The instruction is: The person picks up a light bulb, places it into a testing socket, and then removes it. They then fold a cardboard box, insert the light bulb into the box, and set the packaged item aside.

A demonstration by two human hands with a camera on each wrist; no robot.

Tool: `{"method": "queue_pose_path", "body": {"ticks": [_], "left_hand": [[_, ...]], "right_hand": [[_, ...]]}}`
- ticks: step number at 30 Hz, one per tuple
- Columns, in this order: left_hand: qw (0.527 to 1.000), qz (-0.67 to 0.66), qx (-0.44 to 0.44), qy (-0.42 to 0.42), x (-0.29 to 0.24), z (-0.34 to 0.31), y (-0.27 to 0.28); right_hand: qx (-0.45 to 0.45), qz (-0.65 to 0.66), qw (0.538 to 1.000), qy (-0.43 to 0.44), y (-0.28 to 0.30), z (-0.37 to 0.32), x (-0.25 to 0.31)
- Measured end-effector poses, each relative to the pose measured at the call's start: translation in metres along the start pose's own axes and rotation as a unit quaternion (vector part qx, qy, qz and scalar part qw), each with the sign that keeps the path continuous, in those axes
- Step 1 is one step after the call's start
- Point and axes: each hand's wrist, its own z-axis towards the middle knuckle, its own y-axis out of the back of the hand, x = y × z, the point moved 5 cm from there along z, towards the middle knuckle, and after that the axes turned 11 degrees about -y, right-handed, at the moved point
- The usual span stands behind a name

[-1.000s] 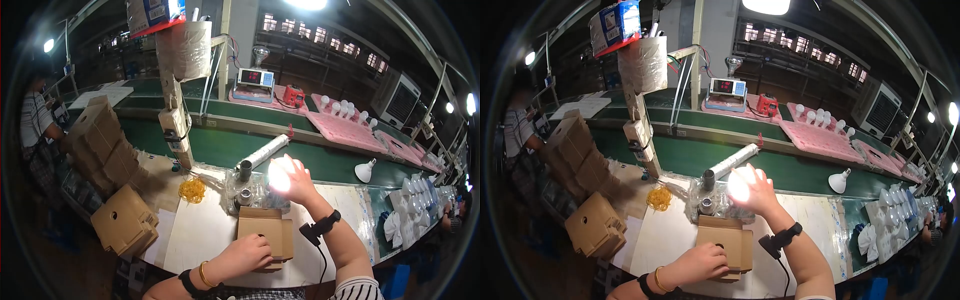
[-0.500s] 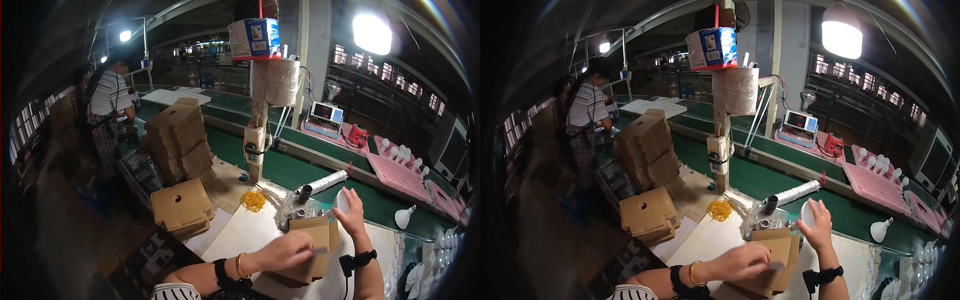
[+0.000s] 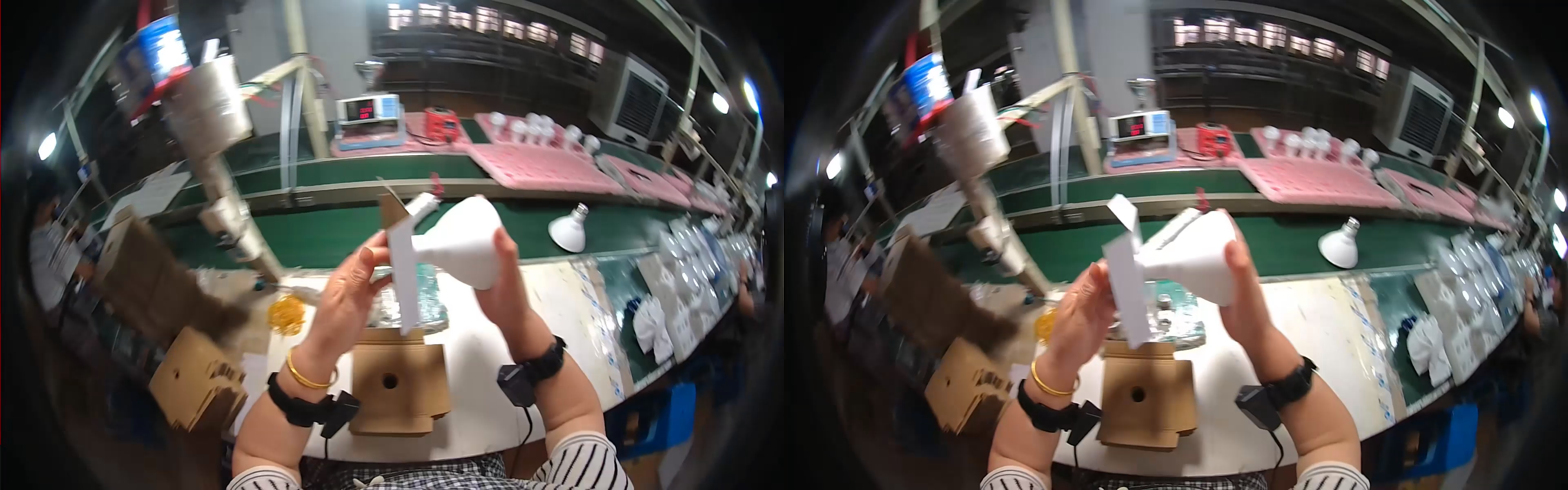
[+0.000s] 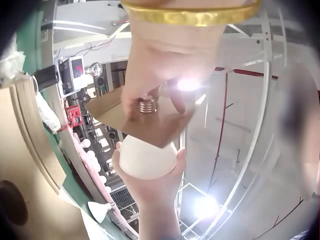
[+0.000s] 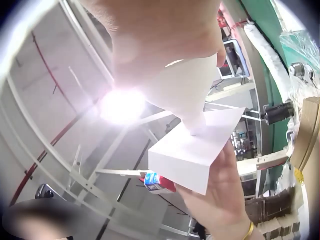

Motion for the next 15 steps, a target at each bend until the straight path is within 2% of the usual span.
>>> {"method": "queue_pose_path", "body": {"ticks": [1,2,4,5,6,7,8,9,10,12,14,15], "left_hand": [[0.991,0.133,0.007,-0.029,0.007,0.010,0.004],[0.975,0.207,0.010,-0.083,0.013,0.020,0.003],[0.968,0.244,-0.015,-0.062,0.035,0.044,0.033],[0.950,0.299,0.012,-0.085,0.030,0.059,0.037],[0.931,0.349,0.035,-0.100,0.030,0.076,0.054],[0.924,0.376,0.024,-0.072,0.028,0.090,0.074],[0.918,0.396,-0.007,-0.022,0.025,0.101,0.100],[0.853,0.515,0.021,-0.087,0.023,0.115,0.131],[0.792,0.600,0.026,-0.109,0.014,0.123,0.143],[0.723,0.684,0.024,-0.097,0.015,0.132,0.196],[0.675,0.737,0.021,-0.006,0.024,0.129,0.235],[0.676,0.737,0.020,0.002,0.028,0.128,0.255]], "right_hand": [[0.018,0.029,0.999,-0.011,0.004,0.002,-0.004],[0.000,0.039,0.999,-0.038,0.016,0.010,-0.013],[-0.035,0.002,0.997,-0.063,0.036,0.026,-0.022],[-0.022,-0.094,0.994,-0.046,0.054,0.044,-0.024],[-0.071,-0.250,0.965,-0.046,0.064,0.047,-0.008],[-0.086,-0.418,0.904,0.022,0.110,0.071,-0.008],[-0.130,-0.559,0.815,0.083,0.143,0.081,0.004],[-0.169,-0.642,0.741,0.101,0.178,0.086,0.018],[-0.258,-0.707,0.653,0.086,0.217,0.086,0.030],[-0.337,-0.801,0.490,0.074,0.280,0.087,0.062],[-0.394,-0.835,0.382,0.035,0.311,0.079,0.096],[-0.406,-0.833,0.377,0.008,0.321,0.075,0.107]]}}
